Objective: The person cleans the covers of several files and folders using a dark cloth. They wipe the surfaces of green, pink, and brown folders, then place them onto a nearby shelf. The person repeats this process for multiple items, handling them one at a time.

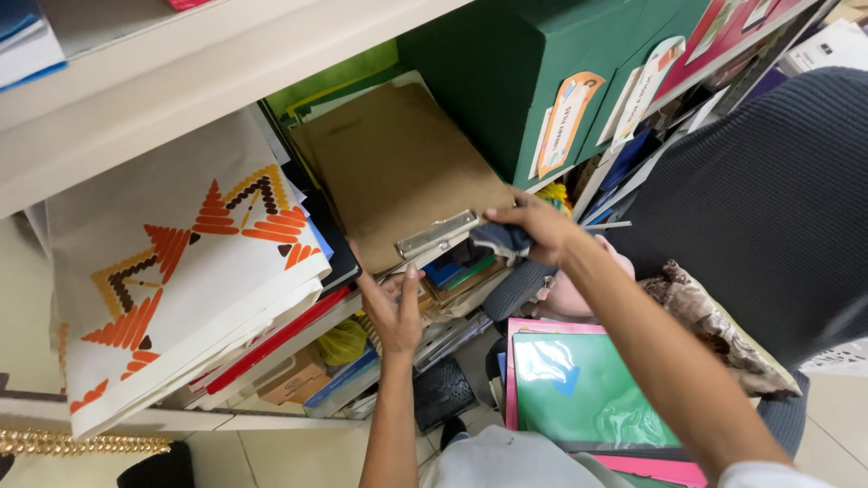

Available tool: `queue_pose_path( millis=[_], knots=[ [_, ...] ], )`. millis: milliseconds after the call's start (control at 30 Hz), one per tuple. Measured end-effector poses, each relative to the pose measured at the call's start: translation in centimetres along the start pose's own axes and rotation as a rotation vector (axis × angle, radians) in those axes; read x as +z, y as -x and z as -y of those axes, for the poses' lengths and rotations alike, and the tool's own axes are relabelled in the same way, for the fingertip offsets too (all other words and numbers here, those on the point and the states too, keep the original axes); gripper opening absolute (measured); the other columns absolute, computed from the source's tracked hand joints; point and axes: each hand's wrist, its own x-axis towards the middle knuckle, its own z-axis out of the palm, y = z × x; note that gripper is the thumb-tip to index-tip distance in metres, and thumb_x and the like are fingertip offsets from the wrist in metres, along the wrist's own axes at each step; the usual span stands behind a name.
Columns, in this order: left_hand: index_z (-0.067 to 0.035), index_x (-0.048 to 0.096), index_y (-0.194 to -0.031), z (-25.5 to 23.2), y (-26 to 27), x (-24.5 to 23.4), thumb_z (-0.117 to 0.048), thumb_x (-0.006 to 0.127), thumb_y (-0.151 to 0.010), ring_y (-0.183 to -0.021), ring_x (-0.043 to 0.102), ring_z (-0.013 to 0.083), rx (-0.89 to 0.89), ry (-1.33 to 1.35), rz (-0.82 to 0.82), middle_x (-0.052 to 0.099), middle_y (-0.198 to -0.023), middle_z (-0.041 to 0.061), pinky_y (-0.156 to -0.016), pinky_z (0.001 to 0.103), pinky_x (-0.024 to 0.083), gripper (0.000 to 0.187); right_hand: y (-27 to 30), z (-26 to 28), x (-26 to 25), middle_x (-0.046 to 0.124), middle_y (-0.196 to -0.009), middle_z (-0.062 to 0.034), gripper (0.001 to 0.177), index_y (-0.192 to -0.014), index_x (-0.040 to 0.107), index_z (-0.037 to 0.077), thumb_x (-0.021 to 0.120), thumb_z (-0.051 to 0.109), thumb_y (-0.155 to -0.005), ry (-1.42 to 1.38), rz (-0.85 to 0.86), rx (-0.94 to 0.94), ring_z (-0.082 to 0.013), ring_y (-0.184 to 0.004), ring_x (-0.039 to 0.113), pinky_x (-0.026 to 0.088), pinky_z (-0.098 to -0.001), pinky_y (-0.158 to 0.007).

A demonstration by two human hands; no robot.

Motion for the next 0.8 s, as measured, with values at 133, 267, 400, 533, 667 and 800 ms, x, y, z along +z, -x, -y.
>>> queue_pose_path(
  millis=[133,267,400,533,667,800],
  knots=[
    [-0.003,0.008,-0.162,0.4,0.7,-0.1,-0.016,0.062,-0.099,-0.091,0.076,0.0246,-0.036,-0.061,-0.005,0.015,-0.169,0.028,-0.075,0.033,0.063,0.084,0.0,-3.3,-0.5,0.069,-0.119,-0.0157,0.073,-0.155,0.043,-0.002,0.073,0.008,-0.089,-0.086,-0.025,-0.181,-0.0239,-0.097,0.072,0.063,-0.0370,-0.075],
    [-0.005,0.008,-0.165,0.6,0.7,0.3,-0.017,0.063,-0.099,-0.096,0.073,0.0253,-0.154,-0.002,0.002,0.028,-0.165,0.027,-0.078,0.034,0.064,0.087,0.0,-3.5,-0.2,0.061,-0.127,-0.0152,0.075,-0.153,0.041,0.009,0.073,0.009,-0.086,0.131,-0.142,-0.298,-0.0225,-0.109,0.064,0.056,-0.0324,-0.089],
    [-0.006,0.005,-0.165,0.5,0.7,0.5,-0.017,0.063,-0.098,-0.097,0.071,0.0255,-0.145,-0.047,0.001,0.024,-0.166,0.028,-0.079,0.035,0.064,0.090,-0.3,-3.7,-1.2,0.063,-0.134,-0.0137,0.074,-0.154,0.044,0.005,0.074,0.010,-0.087,0.211,-0.104,-0.348,-0.0223,-0.118,0.062,0.053,-0.0298,-0.097],
    [-0.006,0.007,-0.164,-0.5,0.6,1.0,-0.017,0.064,-0.098,-0.102,0.072,0.0265,-0.107,-0.021,-0.011,0.018,-0.169,0.028,-0.082,0.036,0.065,0.088,-0.4,-1.9,-1.3,0.065,-0.130,-0.0130,0.071,-0.151,0.046,0.006,0.077,0.010,-0.087,0.347,-0.172,-0.344,-0.0217,-0.114,0.065,0.054,-0.0313,-0.097],
    [-0.005,0.006,-0.164,-0.6,0.4,1.7,-0.016,0.063,-0.099,-0.111,0.070,0.0329,-0.051,0.032,0.010,0.004,-0.173,0.027,-0.093,0.041,0.063,0.087,-0.4,1.0,-1.5,0.067,-0.114,-0.0139,0.063,-0.143,0.047,0.006,0.072,0.007,-0.085,0.074,-0.005,-0.203,-0.0220,-0.098,0.070,0.061,-0.0357,-0.084],
    [-0.005,0.006,-0.163,-1.2,0.2,2.0,-0.018,0.062,-0.097,-0.109,0.072,0.0378,-0.115,0.105,0.003,0.002,-0.174,0.025,-0.093,0.044,0.064,0.087,-2.0,0.5,-2.7,0.067,-0.109,-0.0123,0.054,-0.142,0.046,0.005,0.069,0.007,-0.093,-0.024,0.043,-0.129,-0.0218,-0.094,0.071,0.063,-0.0353,-0.081]
  ],
)
